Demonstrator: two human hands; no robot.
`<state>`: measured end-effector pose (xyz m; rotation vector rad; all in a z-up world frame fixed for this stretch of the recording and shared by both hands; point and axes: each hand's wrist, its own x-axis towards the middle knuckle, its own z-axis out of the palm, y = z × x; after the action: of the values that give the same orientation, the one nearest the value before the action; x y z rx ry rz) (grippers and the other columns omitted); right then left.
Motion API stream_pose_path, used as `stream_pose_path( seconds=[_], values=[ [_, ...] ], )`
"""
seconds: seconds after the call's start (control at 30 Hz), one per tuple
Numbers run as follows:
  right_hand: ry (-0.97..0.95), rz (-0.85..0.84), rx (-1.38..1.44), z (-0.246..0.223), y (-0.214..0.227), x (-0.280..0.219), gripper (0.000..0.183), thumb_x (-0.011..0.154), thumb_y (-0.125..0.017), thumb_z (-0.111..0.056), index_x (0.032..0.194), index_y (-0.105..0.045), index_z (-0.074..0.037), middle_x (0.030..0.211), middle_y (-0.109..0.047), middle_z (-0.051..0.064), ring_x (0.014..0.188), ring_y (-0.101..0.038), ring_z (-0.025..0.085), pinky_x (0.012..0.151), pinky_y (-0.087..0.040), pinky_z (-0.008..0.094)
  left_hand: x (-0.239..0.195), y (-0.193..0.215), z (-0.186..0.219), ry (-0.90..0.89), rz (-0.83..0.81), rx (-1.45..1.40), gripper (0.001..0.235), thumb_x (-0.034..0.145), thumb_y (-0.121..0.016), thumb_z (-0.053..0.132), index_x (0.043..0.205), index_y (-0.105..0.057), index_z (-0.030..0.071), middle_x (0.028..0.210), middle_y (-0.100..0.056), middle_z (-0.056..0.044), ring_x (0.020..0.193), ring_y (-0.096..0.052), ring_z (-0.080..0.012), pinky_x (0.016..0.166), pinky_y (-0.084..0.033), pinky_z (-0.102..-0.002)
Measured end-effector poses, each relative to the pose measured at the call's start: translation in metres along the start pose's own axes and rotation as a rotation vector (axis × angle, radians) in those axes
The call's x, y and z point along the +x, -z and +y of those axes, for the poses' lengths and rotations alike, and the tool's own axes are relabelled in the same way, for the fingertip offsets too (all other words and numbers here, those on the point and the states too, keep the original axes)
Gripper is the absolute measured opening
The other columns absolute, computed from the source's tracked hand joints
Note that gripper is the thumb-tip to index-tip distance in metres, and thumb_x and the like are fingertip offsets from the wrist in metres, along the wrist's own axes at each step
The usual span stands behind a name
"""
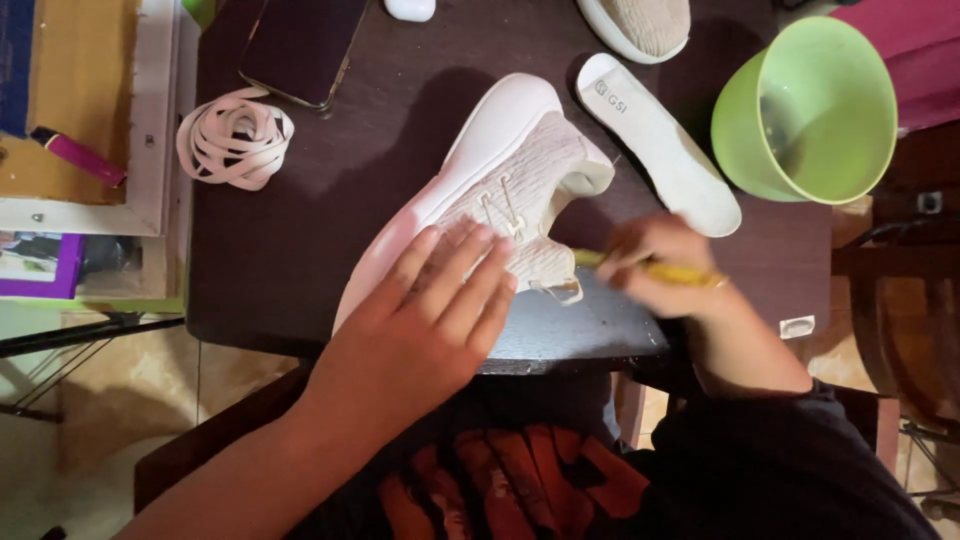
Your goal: The person scrubs the upper part of a white sneaker using a yellow brush. The person holds the shoe steady with one hand while scrubbing the fabric surface with the other hand.
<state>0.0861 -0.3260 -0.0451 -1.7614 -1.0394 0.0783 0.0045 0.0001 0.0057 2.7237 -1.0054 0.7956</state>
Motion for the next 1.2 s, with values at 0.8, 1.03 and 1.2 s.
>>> stream_pose_path(
  seconds=[0.8,1.03,1.2],
  values=[
    [-0.151,0.260,0.088,0.023,0.039,-0.018,0.017,0.090,-0.070,-0.002,0.084,-0.055,-0.007,0.075,-0.065,0.012,0.064,-0.065,0.018,0.060,-0.053,0.029,-0.003,-0.003,-0.009,0.033,0.043,-0.010,0.027,0.090,-0.071,0.018,0.116,-0.068,0.023,0.129,-0.069,-0.007,0.124,-0.066,-0.0247,0.108,-0.048,-0.049],
    [-0.036,0.000,-0.038,0.009,0.007,0.006,0.004,0.099,-0.065,-0.010,0.095,-0.064,-0.012,0.077,-0.071,0.002,0.056,-0.058,0.005,0.047,-0.042,0.018,-0.001,-0.002,-0.009,0.040,0.054,-0.039,0.026,0.096,-0.061,0.010,0.117,-0.068,0.023,0.131,-0.068,-0.011,0.123,-0.066,-0.0269,0.109,-0.047,-0.049],
    [-0.202,0.374,-0.182,0.028,0.028,-0.023,0.019,0.090,-0.070,0.007,0.086,-0.063,-0.010,0.086,-0.072,0.008,0.079,-0.071,0.013,0.068,-0.057,0.023,-0.004,-0.007,-0.009,0.063,0.059,-0.077,0.038,0.101,-0.056,0.011,0.134,-0.069,0.025,0.139,-0.065,-0.018,0.130,-0.062,-0.0358,0.112,-0.047,-0.051]
  ],
)
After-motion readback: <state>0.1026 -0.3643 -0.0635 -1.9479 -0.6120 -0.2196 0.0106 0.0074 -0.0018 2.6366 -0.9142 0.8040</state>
